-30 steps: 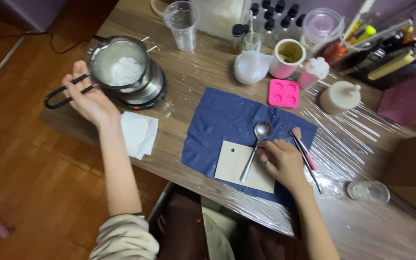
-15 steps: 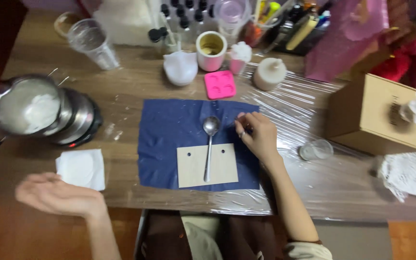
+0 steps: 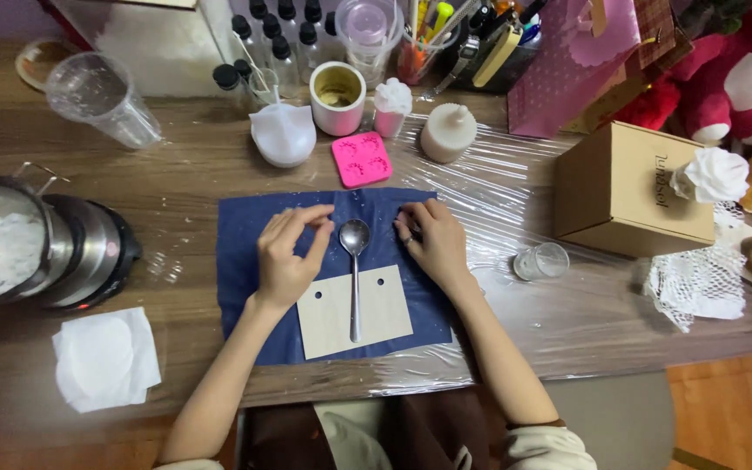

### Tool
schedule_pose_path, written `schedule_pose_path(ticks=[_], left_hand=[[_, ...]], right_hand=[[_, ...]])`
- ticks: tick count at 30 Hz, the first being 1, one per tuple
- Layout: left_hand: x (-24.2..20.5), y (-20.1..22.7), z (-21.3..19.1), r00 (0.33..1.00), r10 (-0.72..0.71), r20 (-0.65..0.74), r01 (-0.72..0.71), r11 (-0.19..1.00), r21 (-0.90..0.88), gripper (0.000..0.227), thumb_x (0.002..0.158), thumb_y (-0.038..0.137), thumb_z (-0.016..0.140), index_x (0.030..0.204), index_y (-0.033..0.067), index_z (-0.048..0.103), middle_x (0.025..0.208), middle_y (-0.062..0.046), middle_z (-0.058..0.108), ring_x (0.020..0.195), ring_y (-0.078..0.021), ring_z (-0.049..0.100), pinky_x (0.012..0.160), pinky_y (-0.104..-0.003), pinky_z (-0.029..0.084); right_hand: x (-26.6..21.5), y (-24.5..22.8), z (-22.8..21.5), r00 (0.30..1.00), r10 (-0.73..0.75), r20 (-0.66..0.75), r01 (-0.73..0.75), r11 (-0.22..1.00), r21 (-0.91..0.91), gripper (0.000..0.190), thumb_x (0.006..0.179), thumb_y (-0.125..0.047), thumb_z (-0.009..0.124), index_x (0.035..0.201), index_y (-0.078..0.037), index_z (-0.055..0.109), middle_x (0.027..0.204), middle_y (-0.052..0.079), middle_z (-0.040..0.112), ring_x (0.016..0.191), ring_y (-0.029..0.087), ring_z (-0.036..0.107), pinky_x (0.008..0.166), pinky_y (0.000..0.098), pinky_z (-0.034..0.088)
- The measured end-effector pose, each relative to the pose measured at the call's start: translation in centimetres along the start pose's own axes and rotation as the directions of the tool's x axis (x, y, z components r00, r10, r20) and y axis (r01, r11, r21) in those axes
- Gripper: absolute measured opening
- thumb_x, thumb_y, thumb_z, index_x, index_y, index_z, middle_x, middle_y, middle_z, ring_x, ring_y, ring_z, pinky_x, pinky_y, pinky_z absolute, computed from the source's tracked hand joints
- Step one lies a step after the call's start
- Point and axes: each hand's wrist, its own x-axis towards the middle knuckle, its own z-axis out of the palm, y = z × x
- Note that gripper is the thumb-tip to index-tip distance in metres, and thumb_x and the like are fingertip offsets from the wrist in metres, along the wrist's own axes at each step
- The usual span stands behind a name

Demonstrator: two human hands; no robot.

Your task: Cleaning a wax melting pot and organizing tools like a spoon and brush on a workstation.

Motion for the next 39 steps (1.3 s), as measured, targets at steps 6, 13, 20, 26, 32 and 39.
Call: schedule_pose_path(ticks=[6, 13, 20, 26, 32, 39], left_hand=[[-0.9, -1.3, 0.2, 0.997, 0.034, 0.068, -0.039, 0.997, 0.068, 0.02, 0.081, 0.0, 0.066, 0.098, 0.0095, 0.068, 0.077, -0.002, 0.065, 0.074, -0.0212, 0.062, 0.068, -0.03, 0.046], [-1.8, -1.4, 1.1, 0.996, 0.045, 0.074, -0.049, 0.997, 0.053, 0.016, 0.083, 0.001, 0.064, 0.096, 0.0096, 0.069, 0.075, -0.001, 0.065, 0.074, -0.0195, 0.062, 0.067, -0.029, 0.045], [-2.7, -0.8, 2.2, 0.981, 0.127, 0.15, -0.125, 0.992, -0.018, 0.016, 0.08, 0.011, 0.07, 0.096, 0.0106, 0.068, 0.077, 0.0, 0.066, 0.076, -0.0184, 0.062, 0.073, -0.03, 0.044], [-3.8, -0.7, 2.8, 0.981, 0.08, 0.174, -0.059, 0.991, -0.123, 0.014, 0.076, 0.008, 0.071, 0.089, 0.012, 0.068, 0.078, 0.001, 0.066, 0.075, -0.0195, 0.062, 0.074, -0.032, 0.043], [-2.8, -0.1, 1.8, 0.982, -0.089, 0.168, 0.131, 0.958, -0.256, 0.006, 0.079, 0.007, 0.068, 0.083, 0.0118, 0.067, 0.073, 0.001, 0.065, 0.069, -0.0202, 0.061, 0.07, -0.029, 0.042], [-1.9, 0.3, 1.1, 0.968, -0.212, 0.137, 0.243, 0.926, -0.29, 0.014, 0.075, 0.013, 0.074, 0.085, 0.0122, 0.064, 0.069, 0.002, 0.063, 0.068, -0.0161, 0.059, 0.07, -0.027, 0.04]], right_hand=[[0.2, -0.1, -0.7, 0.999, -0.026, -0.039, 0.027, 0.999, 0.037, 0.009, 0.085, -0.024, 0.067, 0.084, -0.015, 0.064, 0.069, 0.003, 0.054, 0.069, 0.025, 0.06, 0.063, 0.0327, 0.05], [-0.2, -1.6, -2.3, 0.97, -0.015, -0.242, 0.066, 0.976, 0.206, 0.007, 0.09, -0.008, 0.062, 0.091, -0.014, 0.066, 0.076, -0.001, 0.057, 0.058, 0.017, 0.061, 0.054, 0.0263, 0.051], [-1.7, -4.0, -0.7, 0.941, -0.254, -0.222, 0.324, 0.862, 0.39, 0.007, 0.082, -0.006, 0.066, 0.088, -0.011, 0.067, 0.079, 0.003, 0.062, 0.059, 0.022, 0.062, 0.053, 0.0298, 0.052], [-2.8, -4.4, -0.5, 0.996, -0.086, -0.006, 0.053, 0.56, 0.827, 0.022, 0.084, -0.008, 0.067, 0.098, 0.0, 0.052, 0.08, 0.013, 0.067, 0.064, 0.02, 0.068, 0.06, 0.0306, 0.055], [-2.2, -5.7, -1.5, 0.985, -0.019, 0.17, -0.15, 0.378, 0.913, 0.026, 0.082, -0.002, 0.066, 0.101, 0.004, 0.05, 0.08, 0.016, 0.066, 0.065, 0.017, 0.067, 0.056, 0.0278, 0.056], [-2.2, -5.9, -1.5, 0.979, 0.042, 0.201, -0.188, 0.579, 0.793, 0.02, 0.077, -0.008, 0.075, 0.092, 0.001, 0.066, 0.059, 0.011, 0.064, 0.048, 0.012, 0.057, 0.047, 0.0244, 0.048]])
